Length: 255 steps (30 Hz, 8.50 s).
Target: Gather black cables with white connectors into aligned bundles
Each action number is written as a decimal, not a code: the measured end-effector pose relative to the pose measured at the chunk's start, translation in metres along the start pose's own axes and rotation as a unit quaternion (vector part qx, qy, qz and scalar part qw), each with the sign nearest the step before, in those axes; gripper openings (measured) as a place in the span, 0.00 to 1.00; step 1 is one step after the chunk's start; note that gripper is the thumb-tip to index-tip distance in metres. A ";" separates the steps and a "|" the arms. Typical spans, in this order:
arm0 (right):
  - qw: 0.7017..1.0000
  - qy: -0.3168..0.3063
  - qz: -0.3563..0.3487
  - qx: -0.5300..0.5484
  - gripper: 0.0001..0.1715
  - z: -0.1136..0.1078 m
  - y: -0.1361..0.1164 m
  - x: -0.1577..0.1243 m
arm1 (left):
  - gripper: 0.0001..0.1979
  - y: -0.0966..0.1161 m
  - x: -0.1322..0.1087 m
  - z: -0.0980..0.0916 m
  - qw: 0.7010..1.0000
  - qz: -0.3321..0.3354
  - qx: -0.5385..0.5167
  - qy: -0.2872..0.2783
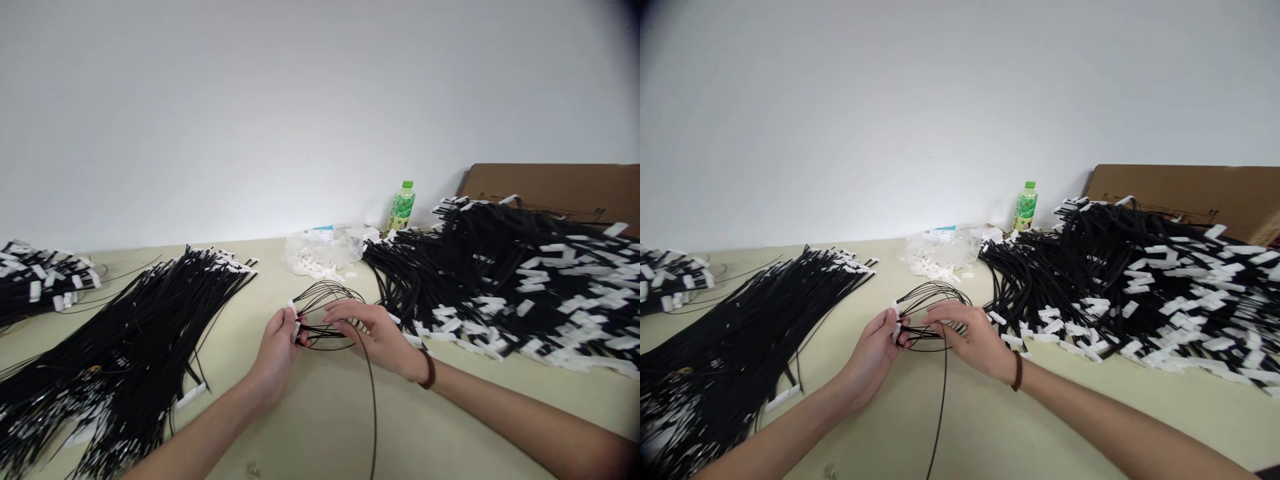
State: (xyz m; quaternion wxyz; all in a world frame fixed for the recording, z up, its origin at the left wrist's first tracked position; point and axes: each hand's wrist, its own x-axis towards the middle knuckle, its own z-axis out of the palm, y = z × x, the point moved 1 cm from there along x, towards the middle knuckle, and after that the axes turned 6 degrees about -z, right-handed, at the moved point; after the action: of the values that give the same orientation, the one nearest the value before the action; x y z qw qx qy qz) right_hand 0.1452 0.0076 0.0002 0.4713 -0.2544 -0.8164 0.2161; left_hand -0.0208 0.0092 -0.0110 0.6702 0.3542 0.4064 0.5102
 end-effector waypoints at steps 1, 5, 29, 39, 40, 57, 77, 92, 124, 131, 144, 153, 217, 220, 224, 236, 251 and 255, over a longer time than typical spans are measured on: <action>0.998 0.015 0.048 0.044 0.10 -0.001 0.000 0.001 | 0.19 0.000 0.000 0.000 1.000 -0.001 0.001 0.000; 0.938 0.118 0.194 0.262 0.13 -0.007 -0.003 0.003 | 0.17 -0.003 0.001 -0.001 1.000 0.003 0.009 -0.005; 0.921 0.313 0.173 0.156 0.21 -0.047 0.003 0.014 | 0.17 -0.004 0.000 -0.002 0.999 -0.002 0.034 -0.013; 0.984 0.126 0.115 0.046 0.17 -0.029 -0.008 0.005 | 0.16 -0.003 -0.001 0.000 0.998 -0.006 0.061 -0.018; 0.986 0.122 0.108 0.040 0.16 -0.028 -0.008 0.005 | 0.16 -0.003 -0.001 0.000 0.998 -0.005 0.066 -0.020; 0.994 0.049 0.091 -0.045 0.14 -0.022 -0.011 0.003 | 0.17 -0.002 -0.002 0.001 0.996 0.004 0.083 -0.023; 0.993 0.017 0.063 -0.099 0.15 -0.019 -0.013 0.001 | 0.16 -0.003 -0.002 0.001 0.994 0.008 0.104 -0.033; 0.993 -0.004 0.039 -0.108 0.11 -0.014 -0.012 -0.001 | 0.12 -0.002 -0.004 0.002 0.993 0.009 0.100 -0.057; 0.992 -0.034 -0.022 -0.120 0.10 -0.008 -0.010 -0.005 | 0.16 0.000 -0.005 0.004 0.986 0.019 0.145 -0.076; 0.991 -0.041 -0.019 -0.124 0.10 -0.007 -0.011 -0.004 | 0.16 0.001 -0.006 0.004 0.984 0.022 0.157 -0.080; 0.990 -0.042 -0.024 -0.130 0.10 -0.007 -0.014 -0.003 | 0.17 0.001 -0.006 0.005 0.983 0.025 0.160 -0.085; 0.991 -0.033 -0.041 -0.120 0.09 -0.009 -0.016 -0.003 | 0.18 0.001 -0.006 0.006 0.984 0.020 0.156 -0.086; 0.905 0.007 -0.322 -0.277 0.10 -0.013 -0.029 -0.012 | 0.17 -0.002 -0.003 0.004 0.986 0.015 0.142 -0.082; 0.902 0.013 -0.335 -0.273 0.10 -0.012 -0.030 -0.012 | 0.17 -0.003 -0.003 0.003 0.986 0.017 0.144 -0.080; 0.898 0.019 -0.353 -0.264 0.10 -0.011 -0.030 -0.012 | 0.17 -0.003 -0.003 0.004 0.986 0.018 0.143 -0.082; 0.900 0.008 -0.354 -0.255 0.10 -0.010 -0.030 -0.011 | 0.16 -0.004 -0.003 0.003 0.986 0.024 0.141 -0.084; 0.900 0.011 -0.364 -0.239 0.09 -0.010 -0.035 -0.009 | 0.17 -0.005 0.001 0.001 0.985 0.029 0.142 -0.091; 0.901 0.015 -0.364 -0.235 0.09 -0.010 -0.037 -0.008 | 0.17 -0.006 0.003 0.000 0.986 0.022 0.138 -0.087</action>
State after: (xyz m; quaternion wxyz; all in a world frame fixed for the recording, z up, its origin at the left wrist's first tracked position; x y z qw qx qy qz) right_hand 0.1494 -0.0248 0.0207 0.4560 -0.0461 -0.8718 -0.1727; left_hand -0.0183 0.0106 -0.0164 0.6362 0.4951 0.4051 0.4313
